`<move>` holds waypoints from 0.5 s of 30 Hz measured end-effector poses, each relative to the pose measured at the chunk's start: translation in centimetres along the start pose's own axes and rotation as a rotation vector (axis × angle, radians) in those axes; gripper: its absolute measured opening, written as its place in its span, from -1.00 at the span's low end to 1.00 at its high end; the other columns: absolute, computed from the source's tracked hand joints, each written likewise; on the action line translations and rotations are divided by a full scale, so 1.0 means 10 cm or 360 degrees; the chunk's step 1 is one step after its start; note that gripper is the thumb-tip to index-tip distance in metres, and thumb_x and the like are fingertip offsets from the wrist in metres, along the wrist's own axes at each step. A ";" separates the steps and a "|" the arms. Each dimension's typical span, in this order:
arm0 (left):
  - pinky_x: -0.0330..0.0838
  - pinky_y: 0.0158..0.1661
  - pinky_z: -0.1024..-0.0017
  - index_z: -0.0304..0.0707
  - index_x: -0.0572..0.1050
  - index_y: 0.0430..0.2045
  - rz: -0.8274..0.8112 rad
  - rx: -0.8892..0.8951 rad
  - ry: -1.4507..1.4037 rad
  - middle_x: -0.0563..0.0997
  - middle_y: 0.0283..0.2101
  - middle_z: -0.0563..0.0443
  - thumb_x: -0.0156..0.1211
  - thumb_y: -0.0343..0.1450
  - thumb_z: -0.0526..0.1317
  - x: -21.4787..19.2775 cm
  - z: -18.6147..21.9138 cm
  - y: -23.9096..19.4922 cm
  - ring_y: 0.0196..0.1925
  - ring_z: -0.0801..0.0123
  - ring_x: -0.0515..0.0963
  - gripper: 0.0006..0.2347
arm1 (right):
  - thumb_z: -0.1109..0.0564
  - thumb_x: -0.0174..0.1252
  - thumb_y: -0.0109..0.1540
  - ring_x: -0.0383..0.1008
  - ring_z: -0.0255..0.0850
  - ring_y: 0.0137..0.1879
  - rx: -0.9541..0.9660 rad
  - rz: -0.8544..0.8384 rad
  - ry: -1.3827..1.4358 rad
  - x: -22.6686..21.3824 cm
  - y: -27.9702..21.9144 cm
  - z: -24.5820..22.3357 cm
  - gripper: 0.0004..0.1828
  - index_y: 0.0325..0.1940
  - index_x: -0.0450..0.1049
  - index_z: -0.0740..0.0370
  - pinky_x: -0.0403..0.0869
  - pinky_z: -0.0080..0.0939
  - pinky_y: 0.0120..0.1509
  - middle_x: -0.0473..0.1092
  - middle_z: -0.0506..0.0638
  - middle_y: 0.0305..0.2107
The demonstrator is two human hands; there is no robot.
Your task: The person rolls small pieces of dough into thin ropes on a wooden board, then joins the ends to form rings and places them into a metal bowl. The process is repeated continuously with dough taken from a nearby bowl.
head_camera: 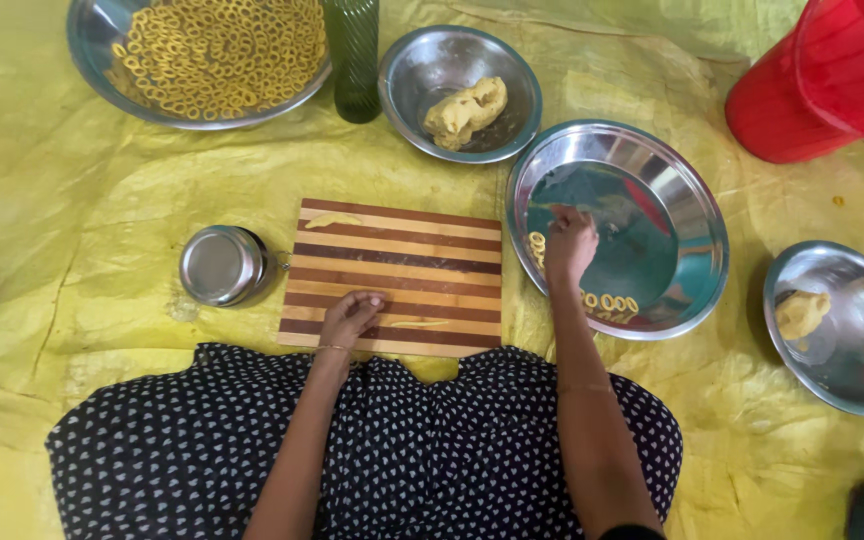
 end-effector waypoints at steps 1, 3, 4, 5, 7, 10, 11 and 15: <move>0.48 -0.07 0.49 -0.28 0.61 -0.25 -0.0003 0.0017 -0.0009 0.68 -0.11 0.03 0.24 0.45 -0.22 0.00 -0.01 0.00 -0.08 0.44 0.59 -0.87 | 0.30 0.19 0.19 0.60 -0.14 -0.24 -0.0014 -0.0024 0.0089 -0.02 -0.05 -0.16 -0.78 -0.17 0.64 0.07 0.56 -0.08 -0.14 0.56 0.07 -0.21; 0.48 -0.06 0.49 -0.29 0.61 -0.26 -0.0005 0.0040 -0.0041 0.68 -0.13 0.04 0.24 0.45 -0.24 -0.01 -0.02 0.03 -0.09 0.45 0.59 -0.88 | 0.30 0.15 0.24 0.58 -0.21 -0.34 -0.0051 -0.0343 0.0286 0.12 -0.36 -0.54 -0.80 -0.16 0.59 0.04 0.58 -0.14 -0.31 0.54 -0.02 -0.12; 0.48 -0.06 0.49 -0.29 0.61 -0.26 -0.0007 0.0053 -0.0057 0.68 -0.13 0.04 0.24 0.44 -0.25 -0.01 -0.01 0.04 -0.09 0.46 0.60 -0.89 | 0.30 0.11 0.30 0.57 -0.19 -0.31 -0.0205 -0.0553 0.0150 0.25 -0.58 -0.83 -0.80 -0.04 0.53 0.12 0.58 -0.12 -0.28 0.53 -0.01 -0.14; 0.48 -0.06 0.49 -0.29 0.61 -0.27 -0.0008 0.0064 -0.0064 0.68 -0.13 0.05 0.23 0.44 -0.25 -0.02 -0.01 0.04 -0.08 0.48 0.60 -0.89 | 0.31 0.08 0.35 0.57 -0.16 -0.29 -0.0358 -0.0761 0.0009 0.34 -0.81 -1.10 -0.77 0.09 0.47 0.19 0.58 -0.10 -0.26 0.53 0.00 -0.16; 0.49 -0.04 0.50 -0.29 0.60 -0.28 -0.0008 0.0093 -0.0077 0.69 -0.13 0.07 0.22 0.43 -0.26 -0.02 0.01 0.03 -0.07 0.50 0.62 -0.89 | 0.20 0.33 0.11 0.57 -0.04 -0.11 -0.0630 -0.0940 0.0258 0.25 -1.36 -1.58 -0.86 -0.24 0.63 0.16 0.55 -0.05 -0.01 0.51 0.05 -0.12; 0.49 -0.05 0.47 -0.29 0.61 -0.25 0.0030 0.0079 -0.0161 0.67 -0.14 0.05 0.23 0.43 -0.26 -0.05 0.02 -0.04 -0.09 0.44 0.61 -0.88 | 0.16 0.38 0.10 0.42 0.10 0.11 -0.0748 -0.1189 0.0127 0.17 -1.95 -1.88 -0.79 -0.20 0.62 0.21 0.42 0.03 0.14 0.44 0.10 -0.03; 0.48 -0.04 0.48 -0.30 0.61 -0.24 0.0034 0.0085 -0.0143 0.66 -0.14 0.06 0.23 0.44 -0.25 -0.04 0.04 -0.07 -0.08 0.44 0.60 -0.87 | 0.16 0.40 0.06 0.41 0.10 0.13 -0.0757 -0.1188 0.0097 0.14 -2.05 -1.93 -0.73 -0.18 0.60 0.22 0.42 0.02 0.17 0.43 0.10 -0.02; 0.46 -0.01 0.51 -0.30 0.62 -0.22 0.0009 0.0109 -0.0110 0.66 -0.13 0.07 0.23 0.44 -0.23 -0.03 0.07 -0.16 -0.06 0.43 0.59 -0.85 | 0.22 0.38 0.08 0.47 0.00 0.11 -0.0760 -0.1102 -0.0081 0.10 -2.11 -1.91 -0.80 -0.21 0.60 0.18 0.46 -0.03 0.24 0.45 0.05 -0.05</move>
Point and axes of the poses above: each hand's wrist, its own y-axis towards the middle knuckle, its own x-axis out of the palm, z = x × y, the point moved 10 cm from there along y, towards the middle knuckle
